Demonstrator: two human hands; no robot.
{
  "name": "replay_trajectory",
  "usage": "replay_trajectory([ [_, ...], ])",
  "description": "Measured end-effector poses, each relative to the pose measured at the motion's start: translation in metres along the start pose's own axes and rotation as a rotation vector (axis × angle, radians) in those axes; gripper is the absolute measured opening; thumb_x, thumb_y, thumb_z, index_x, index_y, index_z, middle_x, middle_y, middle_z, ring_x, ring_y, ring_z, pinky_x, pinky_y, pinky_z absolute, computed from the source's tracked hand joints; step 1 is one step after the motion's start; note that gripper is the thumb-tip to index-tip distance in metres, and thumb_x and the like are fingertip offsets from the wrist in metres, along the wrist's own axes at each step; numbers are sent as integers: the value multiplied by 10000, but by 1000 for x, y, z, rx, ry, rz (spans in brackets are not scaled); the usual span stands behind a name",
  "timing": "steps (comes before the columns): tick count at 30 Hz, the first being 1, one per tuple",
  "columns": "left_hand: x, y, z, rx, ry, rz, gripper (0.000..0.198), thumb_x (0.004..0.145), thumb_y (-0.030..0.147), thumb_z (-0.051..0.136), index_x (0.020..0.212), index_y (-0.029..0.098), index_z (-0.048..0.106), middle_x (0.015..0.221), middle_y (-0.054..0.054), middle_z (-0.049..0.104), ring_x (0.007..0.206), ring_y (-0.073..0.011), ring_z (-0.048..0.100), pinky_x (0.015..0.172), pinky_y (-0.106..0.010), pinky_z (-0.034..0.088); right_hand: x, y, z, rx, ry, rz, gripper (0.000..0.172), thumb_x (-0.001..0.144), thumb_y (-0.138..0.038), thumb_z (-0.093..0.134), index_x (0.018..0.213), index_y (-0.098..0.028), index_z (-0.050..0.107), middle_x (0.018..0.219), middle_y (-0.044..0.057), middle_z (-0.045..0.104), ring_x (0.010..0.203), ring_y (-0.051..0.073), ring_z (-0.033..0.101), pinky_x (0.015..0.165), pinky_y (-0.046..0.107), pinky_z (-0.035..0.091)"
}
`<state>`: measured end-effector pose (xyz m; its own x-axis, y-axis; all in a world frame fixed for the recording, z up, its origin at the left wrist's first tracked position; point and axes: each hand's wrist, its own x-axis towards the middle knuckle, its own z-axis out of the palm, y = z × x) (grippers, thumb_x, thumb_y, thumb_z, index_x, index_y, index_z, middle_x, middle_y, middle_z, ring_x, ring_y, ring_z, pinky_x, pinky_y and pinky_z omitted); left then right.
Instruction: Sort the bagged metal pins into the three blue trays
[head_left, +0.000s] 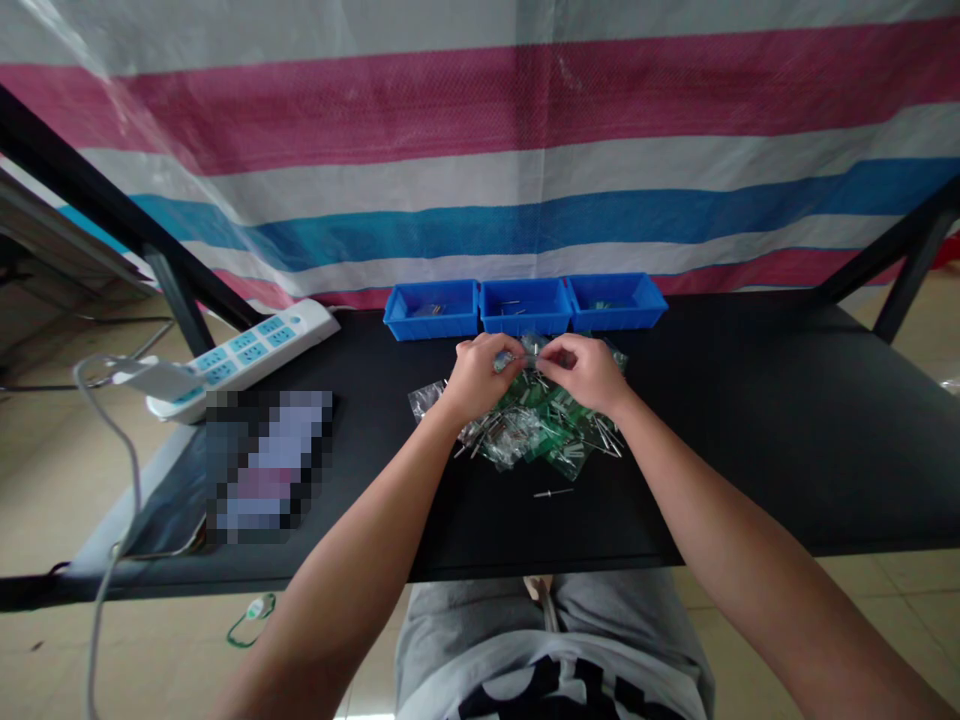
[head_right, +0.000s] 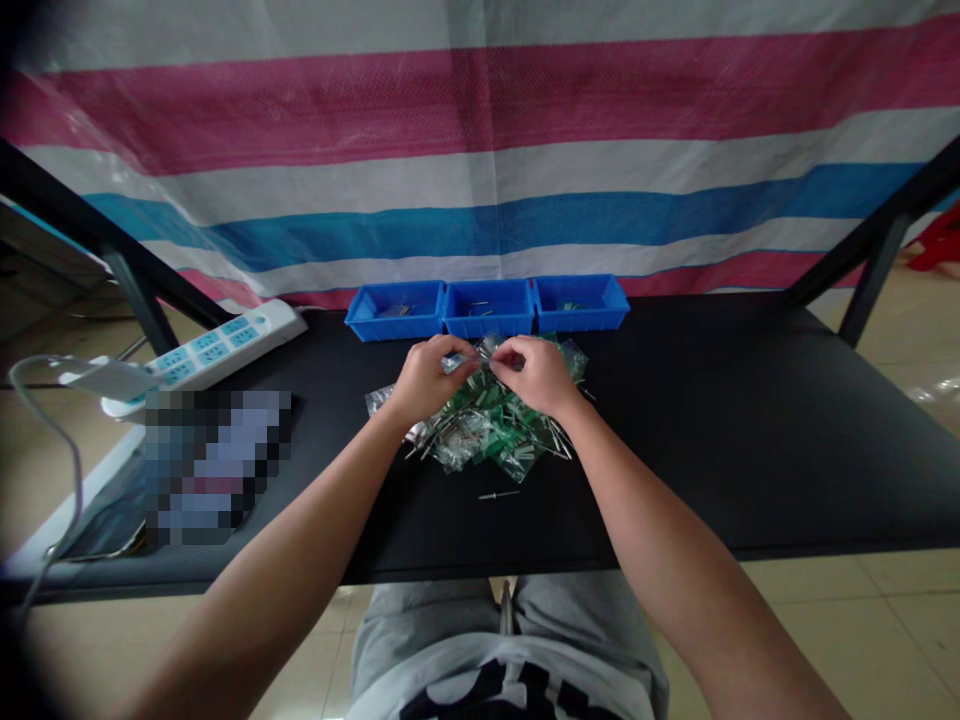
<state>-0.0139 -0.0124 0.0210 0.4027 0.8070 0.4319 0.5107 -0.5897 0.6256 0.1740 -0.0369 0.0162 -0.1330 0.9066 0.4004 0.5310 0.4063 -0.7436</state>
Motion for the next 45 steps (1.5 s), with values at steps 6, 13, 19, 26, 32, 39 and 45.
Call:
replay_trajectory([
  [6,-3,7,-5,39,215,88,116,745,164,668,662,232,711,1060,-46,680,1000,-221,606,946,-401,384,-2,-6,-4,90,98,-128,155,788,-346,664,812,-195,686,851,59,634,642,146,537,603,298,463],
  [13,-4,5,-5,35,268,109,104,729,181,715,646,242,722,1170,-43,645,1041,-231,591,952,-415,383,-5,-11,-3,61,104,-188,128,747,-239,665,866,-193,678,985,76,621,625,121,518,519,268,414],
  [19,-3,5,-4,-124,151,68,48,777,226,659,771,194,695,849,-34,713,848,-181,642,878,-353,445,-5,-16,-4,32,63,-276,150,783,-316,654,742,-172,642,750,38,629,593,120,510,547,263,397],
  [26,0,7,4,-633,82,-157,526,727,299,728,1191,192,505,672,43,597,628,-113,574,608,-225,433,-5,-18,-6,131,24,-15,358,850,-408,556,579,-175,548,546,-11,518,533,115,456,539,268,337],
  [32,-1,8,3,-619,66,-127,203,777,329,662,895,164,648,728,-10,659,714,-137,605,699,-258,458,-4,-10,-2,311,13,142,357,838,-428,556,588,-176,583,554,-2,578,545,129,504,556,269,360],
  [39,-1,2,-3,-464,1,-129,290,816,334,583,1015,169,715,985,-65,723,915,-207,640,834,-324,482,-2,-3,-1,368,59,174,408,834,-547,547,657,-183,606,584,5,593,545,133,522,542,265,379],
  [45,4,-19,-16,11,125,-179,533,798,331,542,1316,206,544,1347,-105,566,1273,-288,465,1064,-488,345,-2,2,-2,214,45,143,461,849,-600,504,676,-184,602,599,9,593,553,132,517,565,265,385],
])
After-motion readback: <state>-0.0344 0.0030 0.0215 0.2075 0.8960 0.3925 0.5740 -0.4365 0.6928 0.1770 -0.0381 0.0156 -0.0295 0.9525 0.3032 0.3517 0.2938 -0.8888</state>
